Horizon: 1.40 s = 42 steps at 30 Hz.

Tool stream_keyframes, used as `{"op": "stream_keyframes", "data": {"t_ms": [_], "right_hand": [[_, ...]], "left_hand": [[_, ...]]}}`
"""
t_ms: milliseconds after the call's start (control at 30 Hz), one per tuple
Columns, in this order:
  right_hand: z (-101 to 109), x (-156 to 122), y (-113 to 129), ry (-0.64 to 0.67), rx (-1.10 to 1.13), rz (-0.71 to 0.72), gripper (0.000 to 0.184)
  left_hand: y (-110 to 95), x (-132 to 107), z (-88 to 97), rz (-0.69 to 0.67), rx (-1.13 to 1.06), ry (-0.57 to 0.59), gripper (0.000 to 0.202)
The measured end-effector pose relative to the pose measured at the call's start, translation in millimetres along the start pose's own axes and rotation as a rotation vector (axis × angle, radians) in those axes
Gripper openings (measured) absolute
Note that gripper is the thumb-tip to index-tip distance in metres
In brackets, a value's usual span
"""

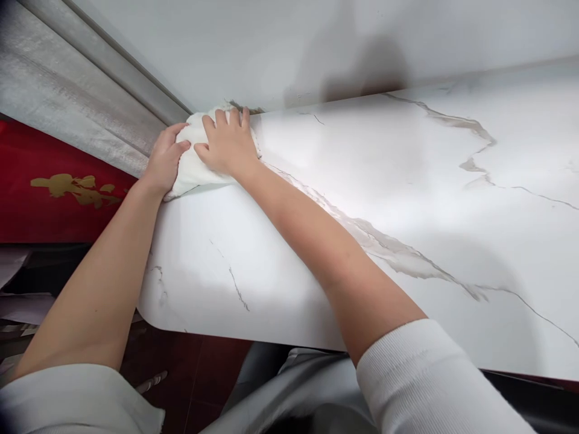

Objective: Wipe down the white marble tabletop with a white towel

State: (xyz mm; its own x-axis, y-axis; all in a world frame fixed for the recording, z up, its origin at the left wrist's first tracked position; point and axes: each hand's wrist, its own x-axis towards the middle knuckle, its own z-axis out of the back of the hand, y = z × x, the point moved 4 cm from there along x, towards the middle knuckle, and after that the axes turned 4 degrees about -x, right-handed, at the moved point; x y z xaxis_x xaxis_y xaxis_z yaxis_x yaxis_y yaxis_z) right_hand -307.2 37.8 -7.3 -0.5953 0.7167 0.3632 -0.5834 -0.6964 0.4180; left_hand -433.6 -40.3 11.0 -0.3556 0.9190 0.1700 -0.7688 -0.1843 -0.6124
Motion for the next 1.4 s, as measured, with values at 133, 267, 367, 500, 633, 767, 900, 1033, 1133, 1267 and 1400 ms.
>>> {"op": "stream_keyframes", "data": {"t_ms": [133, 267, 367, 500, 633, 767, 900, 1033, 1133, 1267, 1400], "right_hand": [[13, -37, 22, 0.039, -0.133, 0.052, 0.054], [28, -79, 47, 0.084, -0.186, 0.097, 0.042], [35, -109, 63, 0.084, -0.172, 0.136, 0.040], [44, -147, 79, 0.074, -0.140, 0.180, 0.041], [57, -184, 87, 0.086, -0.122, 0.216, 0.045], [77, -218, 84, 0.088, -0.119, 0.257, 0.046], [95, -238, 76, 0.119, -0.132, 0.273, 0.049], [98, -231, 72, 0.244, -0.097, 0.222, 0.055], [91, -212, 68, 0.219, -0.065, 0.181, 0.056], [78, -175, 53, 0.099, -0.109, 0.189, 0.047], [69, -131, 25, 0.087, -0.133, 0.156, 0.042]], "left_hand": [[-1, -35, 7.7, -0.004, 0.016, 0.016, 0.041], [-3, -82, 16.4, 0.056, 0.086, 0.043, 0.048], [-8, -119, 22.8, 0.094, 0.137, 0.036, 0.049], [-18, -164, 28.2, 0.084, 0.181, 0.030, 0.052], [-30, -203, 26.1, 0.057, 0.234, 0.033, 0.051], [-49, -236, 16.1, 0.020, 0.283, 0.019, 0.049], [-67, -252, 4.7, 0.014, 0.311, 0.041, 0.050], [-76, -242, -3.1, -0.016, 0.295, 0.095, 0.051], [-76, -217, -9.0, -0.057, 0.276, 0.110, 0.049], [-69, -166, -20.9, -0.052, 0.253, 0.079, 0.039], [-62, -106, -38.0, -0.027, 0.192, 0.015, 0.029]]}}
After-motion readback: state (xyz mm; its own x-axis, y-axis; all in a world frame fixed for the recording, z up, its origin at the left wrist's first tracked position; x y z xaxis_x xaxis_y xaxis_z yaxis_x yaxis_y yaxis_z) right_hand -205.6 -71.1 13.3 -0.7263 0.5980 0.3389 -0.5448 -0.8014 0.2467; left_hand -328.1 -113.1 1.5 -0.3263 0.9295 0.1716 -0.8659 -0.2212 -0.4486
